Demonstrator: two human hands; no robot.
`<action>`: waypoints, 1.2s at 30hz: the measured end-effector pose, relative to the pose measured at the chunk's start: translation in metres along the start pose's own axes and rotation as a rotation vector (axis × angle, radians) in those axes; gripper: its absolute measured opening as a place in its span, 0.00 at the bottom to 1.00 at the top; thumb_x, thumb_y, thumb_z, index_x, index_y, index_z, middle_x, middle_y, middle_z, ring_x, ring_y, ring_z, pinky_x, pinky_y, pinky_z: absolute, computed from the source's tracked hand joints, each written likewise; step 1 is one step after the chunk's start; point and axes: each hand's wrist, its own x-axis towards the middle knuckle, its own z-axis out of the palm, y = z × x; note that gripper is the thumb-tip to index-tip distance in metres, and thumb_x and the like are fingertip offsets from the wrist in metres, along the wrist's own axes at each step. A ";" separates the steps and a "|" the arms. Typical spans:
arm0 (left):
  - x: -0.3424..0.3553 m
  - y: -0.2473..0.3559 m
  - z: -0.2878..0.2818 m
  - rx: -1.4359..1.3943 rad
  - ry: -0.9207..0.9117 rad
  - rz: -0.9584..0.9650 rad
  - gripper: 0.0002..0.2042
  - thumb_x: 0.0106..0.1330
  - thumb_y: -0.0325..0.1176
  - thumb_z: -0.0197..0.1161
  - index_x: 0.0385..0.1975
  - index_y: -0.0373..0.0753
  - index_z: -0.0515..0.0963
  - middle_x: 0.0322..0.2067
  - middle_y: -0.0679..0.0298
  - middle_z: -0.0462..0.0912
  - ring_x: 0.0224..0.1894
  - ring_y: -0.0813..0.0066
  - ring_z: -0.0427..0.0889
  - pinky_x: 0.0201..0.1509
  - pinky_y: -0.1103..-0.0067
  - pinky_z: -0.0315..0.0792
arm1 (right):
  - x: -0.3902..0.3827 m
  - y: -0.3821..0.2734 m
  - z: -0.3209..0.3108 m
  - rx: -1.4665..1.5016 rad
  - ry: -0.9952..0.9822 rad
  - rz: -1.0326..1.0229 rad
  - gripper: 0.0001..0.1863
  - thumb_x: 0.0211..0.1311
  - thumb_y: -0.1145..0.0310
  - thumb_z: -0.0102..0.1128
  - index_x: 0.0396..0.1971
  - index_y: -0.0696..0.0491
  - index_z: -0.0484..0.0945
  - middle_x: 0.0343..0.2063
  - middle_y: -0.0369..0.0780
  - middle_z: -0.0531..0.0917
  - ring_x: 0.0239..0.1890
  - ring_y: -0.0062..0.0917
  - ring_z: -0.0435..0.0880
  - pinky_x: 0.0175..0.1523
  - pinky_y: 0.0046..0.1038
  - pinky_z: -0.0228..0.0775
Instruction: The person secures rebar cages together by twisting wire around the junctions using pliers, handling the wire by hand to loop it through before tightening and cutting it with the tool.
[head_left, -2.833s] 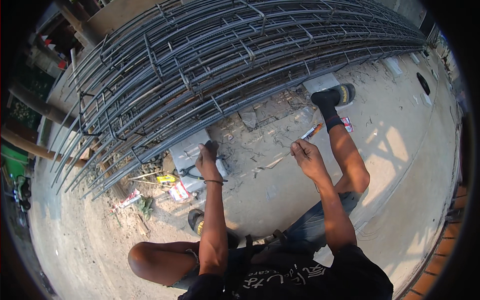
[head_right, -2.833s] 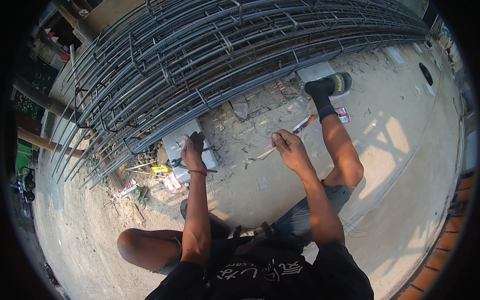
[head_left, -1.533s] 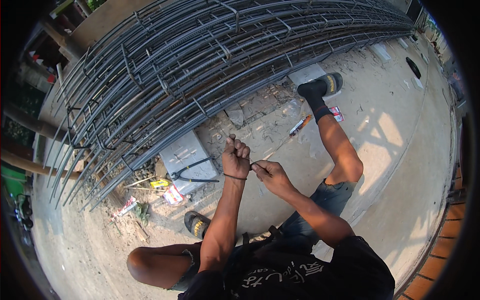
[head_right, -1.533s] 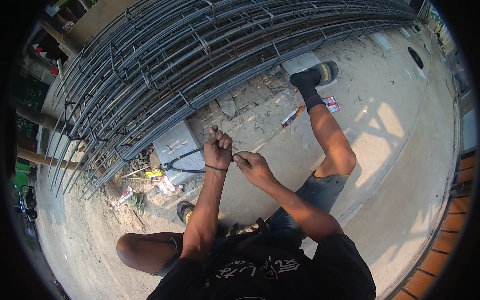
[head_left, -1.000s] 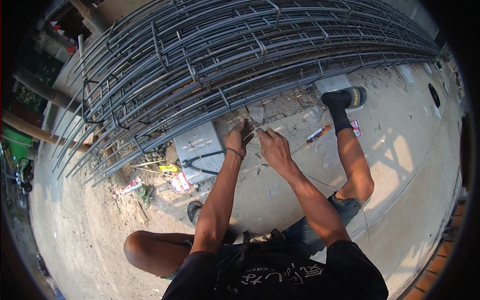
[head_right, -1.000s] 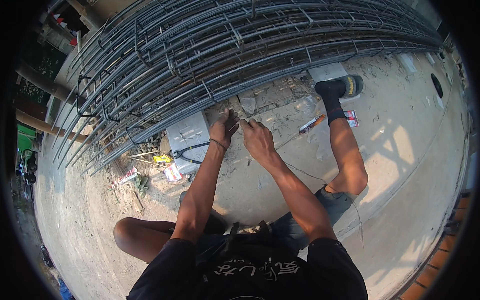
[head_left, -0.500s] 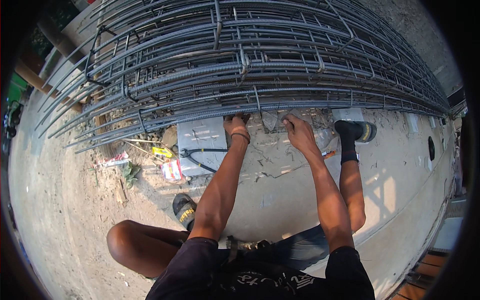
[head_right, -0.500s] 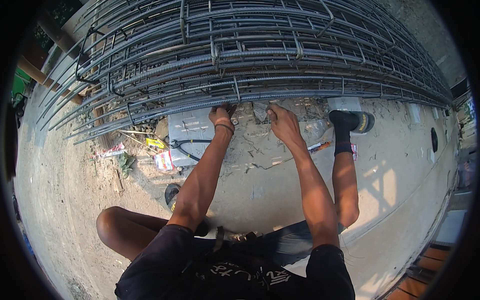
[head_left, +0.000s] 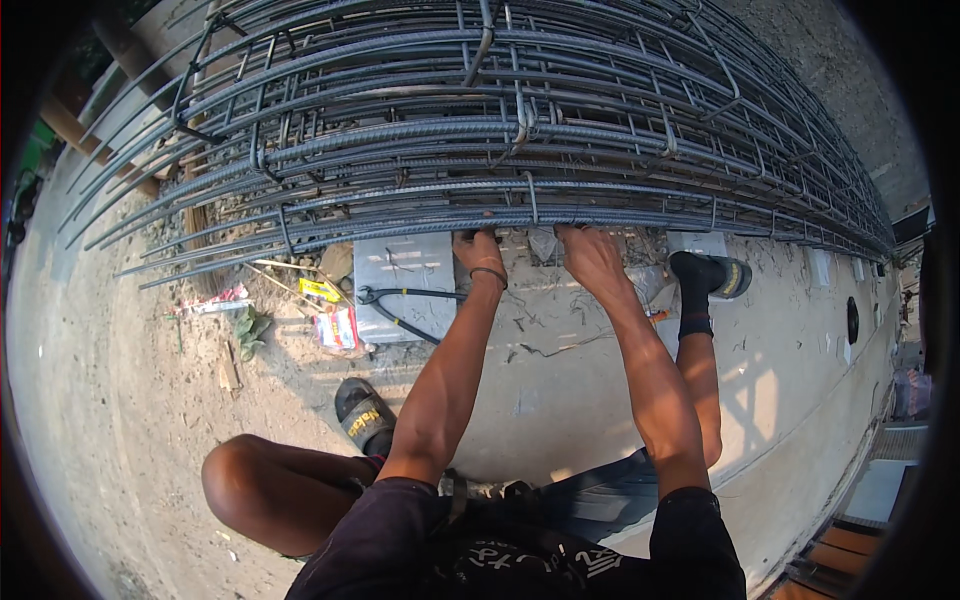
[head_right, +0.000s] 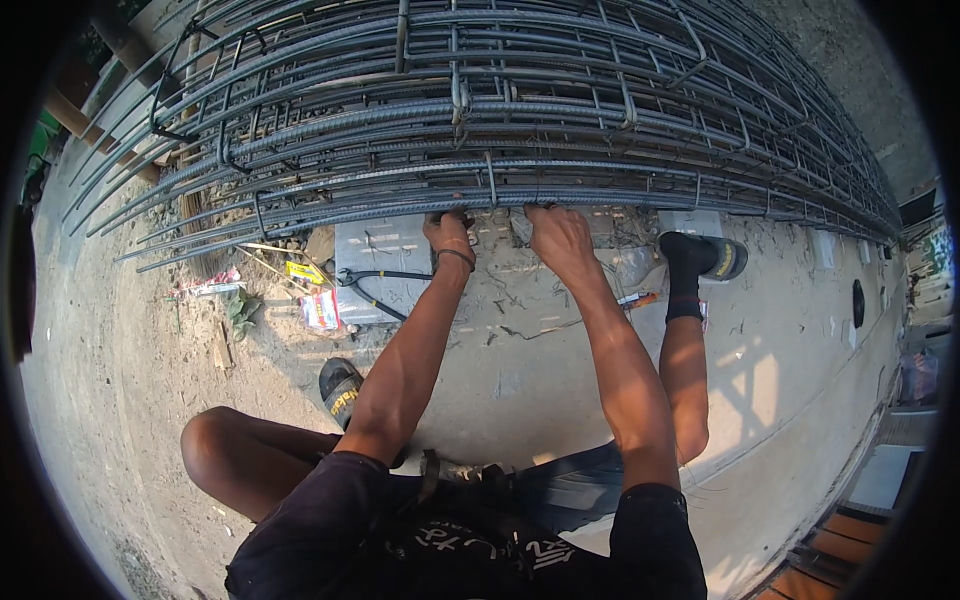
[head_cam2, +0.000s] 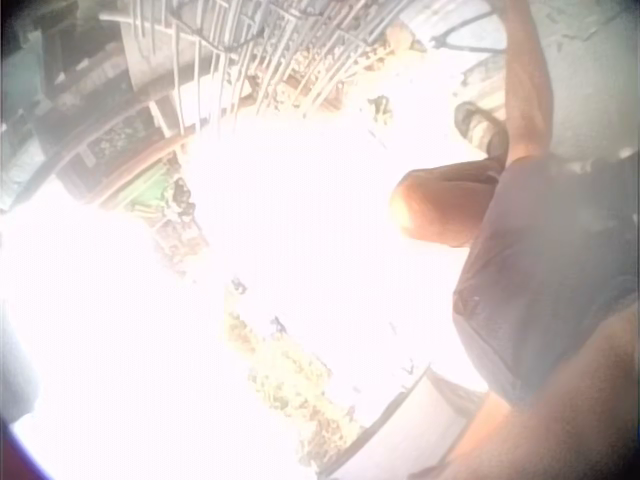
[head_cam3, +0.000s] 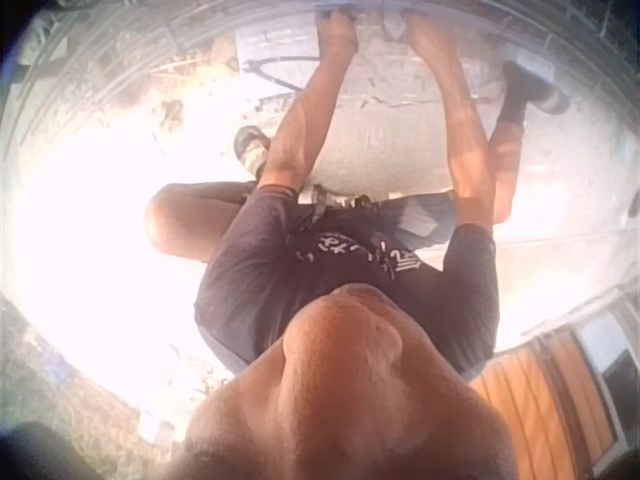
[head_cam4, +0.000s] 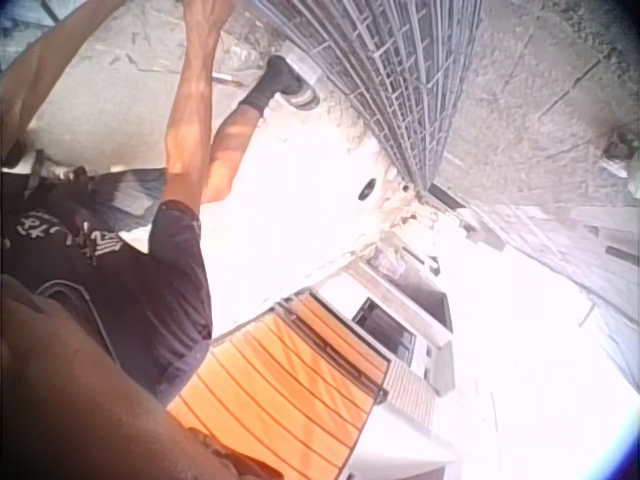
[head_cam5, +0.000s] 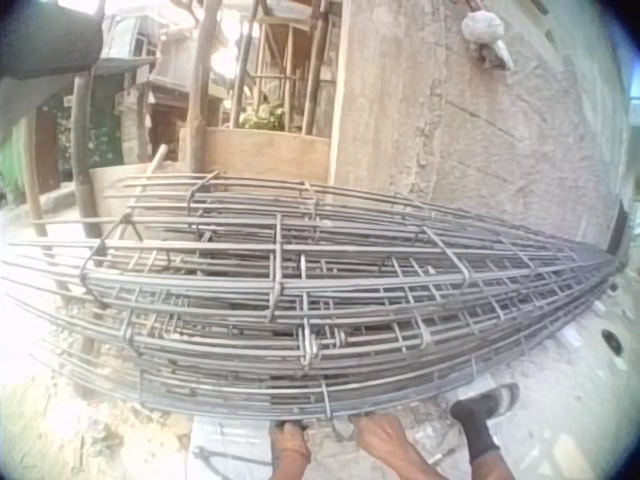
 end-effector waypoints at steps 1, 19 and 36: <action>-0.001 0.000 0.000 -0.031 -0.007 0.010 0.08 0.58 0.22 0.60 0.37 0.34 0.75 0.33 0.61 0.78 0.32 0.71 0.77 0.28 0.78 0.73 | 0.003 -0.004 0.000 -0.001 0.008 -0.020 0.14 0.48 0.78 0.49 0.36 0.55 0.80 0.28 0.55 0.79 0.34 0.48 0.79 0.39 0.44 0.70; -0.010 -0.012 -0.027 0.646 -0.296 0.481 0.11 0.55 0.34 0.66 0.31 0.32 0.82 0.25 0.56 0.83 0.27 0.70 0.80 0.33 0.76 0.72 | -0.016 -0.018 0.052 0.321 0.179 0.042 0.16 0.50 0.81 0.47 0.40 0.59 0.77 0.33 0.54 0.79 0.34 0.50 0.79 0.39 0.42 0.72; -0.012 0.005 -0.054 0.434 -0.701 0.046 0.07 0.57 0.26 0.63 0.33 0.31 0.81 0.31 0.62 0.83 0.31 0.78 0.77 0.34 0.81 0.70 | -0.038 -0.050 0.137 0.980 0.353 0.368 0.08 0.59 0.78 0.52 0.37 0.61 0.78 0.23 0.38 0.79 0.21 0.18 0.72 0.24 0.21 0.62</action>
